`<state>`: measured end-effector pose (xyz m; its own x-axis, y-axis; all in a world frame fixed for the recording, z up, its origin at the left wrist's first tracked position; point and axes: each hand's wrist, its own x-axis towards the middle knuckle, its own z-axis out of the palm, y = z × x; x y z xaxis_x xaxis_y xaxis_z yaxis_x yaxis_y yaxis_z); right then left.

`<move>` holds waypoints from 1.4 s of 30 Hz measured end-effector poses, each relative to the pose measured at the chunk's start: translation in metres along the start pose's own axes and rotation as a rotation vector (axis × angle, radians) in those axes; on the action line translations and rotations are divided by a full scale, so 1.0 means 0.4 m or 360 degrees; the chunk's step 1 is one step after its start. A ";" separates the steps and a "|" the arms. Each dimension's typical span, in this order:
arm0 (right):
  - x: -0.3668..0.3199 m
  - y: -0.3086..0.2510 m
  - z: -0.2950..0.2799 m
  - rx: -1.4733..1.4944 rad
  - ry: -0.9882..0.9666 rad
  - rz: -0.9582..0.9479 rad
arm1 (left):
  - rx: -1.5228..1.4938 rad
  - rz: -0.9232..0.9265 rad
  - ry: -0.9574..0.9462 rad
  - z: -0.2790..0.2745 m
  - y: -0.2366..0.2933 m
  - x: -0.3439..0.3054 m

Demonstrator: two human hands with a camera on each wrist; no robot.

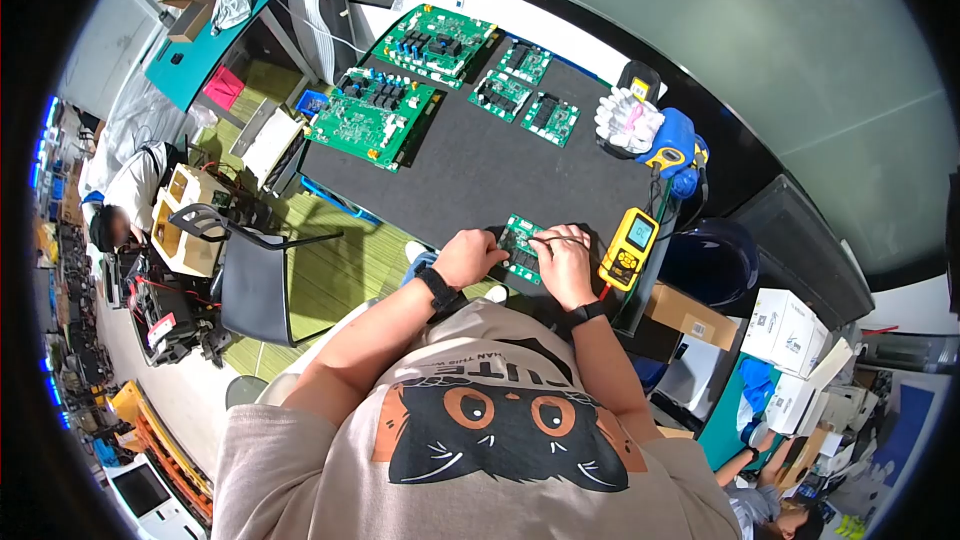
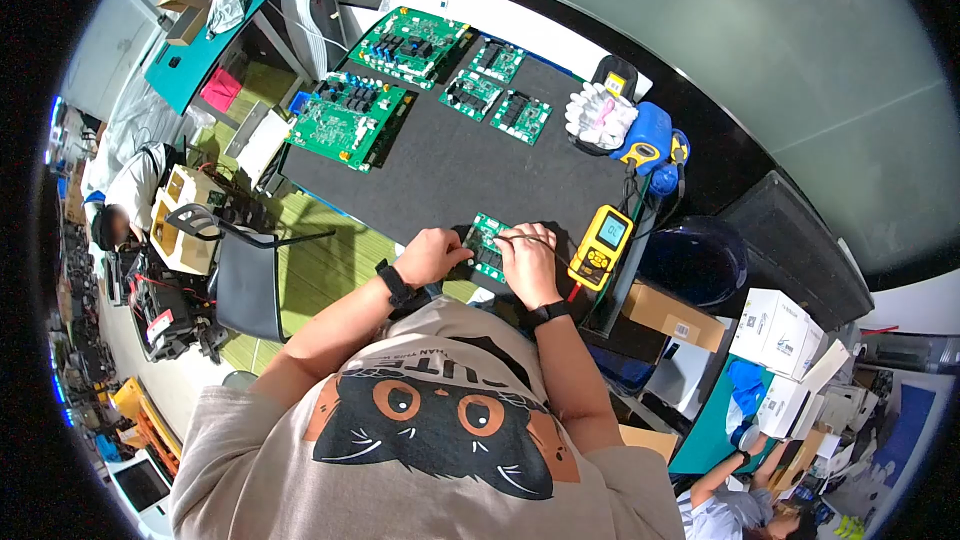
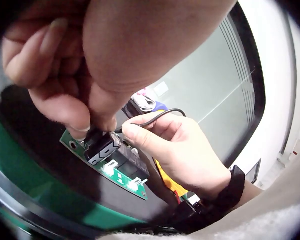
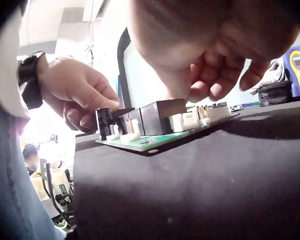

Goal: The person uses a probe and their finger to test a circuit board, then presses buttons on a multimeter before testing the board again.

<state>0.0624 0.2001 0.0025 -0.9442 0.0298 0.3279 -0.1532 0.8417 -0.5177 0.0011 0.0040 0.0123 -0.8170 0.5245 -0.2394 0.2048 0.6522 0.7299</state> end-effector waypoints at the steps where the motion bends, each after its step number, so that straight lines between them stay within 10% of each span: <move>1: 0.001 0.000 0.000 -0.0024 0.0008 -0.0014 | 0.0005 0.0001 -0.0001 0.001 0.000 0.002; 42: 0.018 -0.026 0.005 -0.0221 -0.0137 -0.0033 | 0.0020 0.0079 0.0090 0.021 -0.022 0.003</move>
<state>0.0564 0.1905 0.0085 -0.9637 -0.0297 0.2654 -0.1370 0.9082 -0.3956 0.0027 0.0033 0.0002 -0.8349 0.5248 -0.1661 0.2522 0.6330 0.7319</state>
